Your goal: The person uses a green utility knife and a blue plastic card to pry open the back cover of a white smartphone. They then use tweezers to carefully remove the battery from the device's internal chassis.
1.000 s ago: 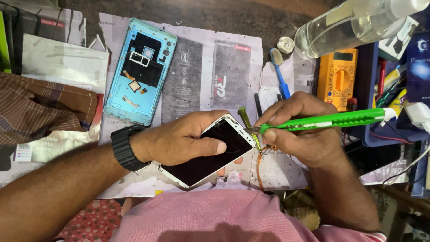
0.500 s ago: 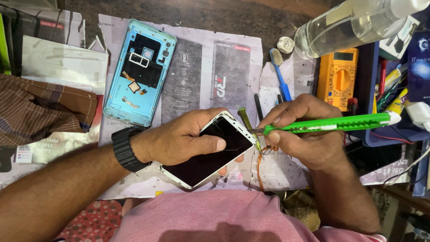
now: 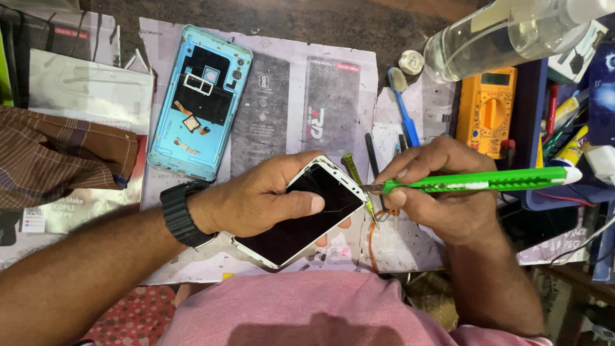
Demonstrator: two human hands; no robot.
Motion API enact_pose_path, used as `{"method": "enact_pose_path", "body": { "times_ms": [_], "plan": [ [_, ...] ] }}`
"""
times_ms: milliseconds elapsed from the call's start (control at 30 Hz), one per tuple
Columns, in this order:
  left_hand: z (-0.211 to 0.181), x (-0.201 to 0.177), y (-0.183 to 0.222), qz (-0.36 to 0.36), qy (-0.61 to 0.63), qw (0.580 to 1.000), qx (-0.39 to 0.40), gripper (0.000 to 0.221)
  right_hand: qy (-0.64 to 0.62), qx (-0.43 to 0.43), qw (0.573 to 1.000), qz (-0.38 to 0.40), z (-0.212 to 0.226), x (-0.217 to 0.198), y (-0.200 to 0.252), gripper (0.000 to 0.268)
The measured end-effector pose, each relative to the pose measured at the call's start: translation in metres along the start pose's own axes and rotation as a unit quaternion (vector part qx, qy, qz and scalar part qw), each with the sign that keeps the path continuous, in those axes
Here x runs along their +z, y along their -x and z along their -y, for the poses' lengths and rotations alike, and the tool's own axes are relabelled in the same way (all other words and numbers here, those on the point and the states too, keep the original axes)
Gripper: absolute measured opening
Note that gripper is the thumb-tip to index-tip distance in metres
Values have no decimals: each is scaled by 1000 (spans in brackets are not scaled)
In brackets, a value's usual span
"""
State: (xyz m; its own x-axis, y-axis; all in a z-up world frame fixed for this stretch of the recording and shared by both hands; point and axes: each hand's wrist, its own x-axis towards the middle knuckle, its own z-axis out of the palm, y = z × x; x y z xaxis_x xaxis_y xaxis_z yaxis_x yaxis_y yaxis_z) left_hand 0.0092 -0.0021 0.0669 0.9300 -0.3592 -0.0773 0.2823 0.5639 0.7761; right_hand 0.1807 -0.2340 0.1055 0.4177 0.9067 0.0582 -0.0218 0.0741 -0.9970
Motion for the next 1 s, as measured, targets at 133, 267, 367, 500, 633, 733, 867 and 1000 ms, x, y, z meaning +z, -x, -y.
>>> {"method": "enact_pose_path", "body": {
  "times_ms": [133, 267, 367, 500, 633, 733, 867, 1000],
  "plan": [
    [1, 1, -1, -10, -4, 1000, -1, 36, -7, 4, 1000, -8, -1, 1, 1, 16],
    [4, 1, -2, -29, 13, 999, -5, 36, 1, 11, 999, -41, 0, 6, 4, 16],
    [5, 1, -2, -41, 35, 998, 10, 39, 2, 13, 998, -57, -2, 9, 4, 17],
    [5, 1, -2, -36, 73, 997, 14, 39, 10, 13, 998, -66, -2, 11, 5, 19],
    [7, 1, -2, -42, 88, 995, 19, 37, 14, 12, 997, -73, -2, 12, 5, 19],
    [9, 1, -2, -49, 101, 993, 23, 36, -7, 18, 996, -82, -2, 13, 5, 19],
    [13, -1, -3, -80, 27, 995, 49, 34, -31, 22, 996, -80, -6, 12, 2, 18],
    [15, 1, -2, -91, 5, 995, 38, 32, -21, 24, 997, -69, -5, 11, 2, 19]
  ]
}}
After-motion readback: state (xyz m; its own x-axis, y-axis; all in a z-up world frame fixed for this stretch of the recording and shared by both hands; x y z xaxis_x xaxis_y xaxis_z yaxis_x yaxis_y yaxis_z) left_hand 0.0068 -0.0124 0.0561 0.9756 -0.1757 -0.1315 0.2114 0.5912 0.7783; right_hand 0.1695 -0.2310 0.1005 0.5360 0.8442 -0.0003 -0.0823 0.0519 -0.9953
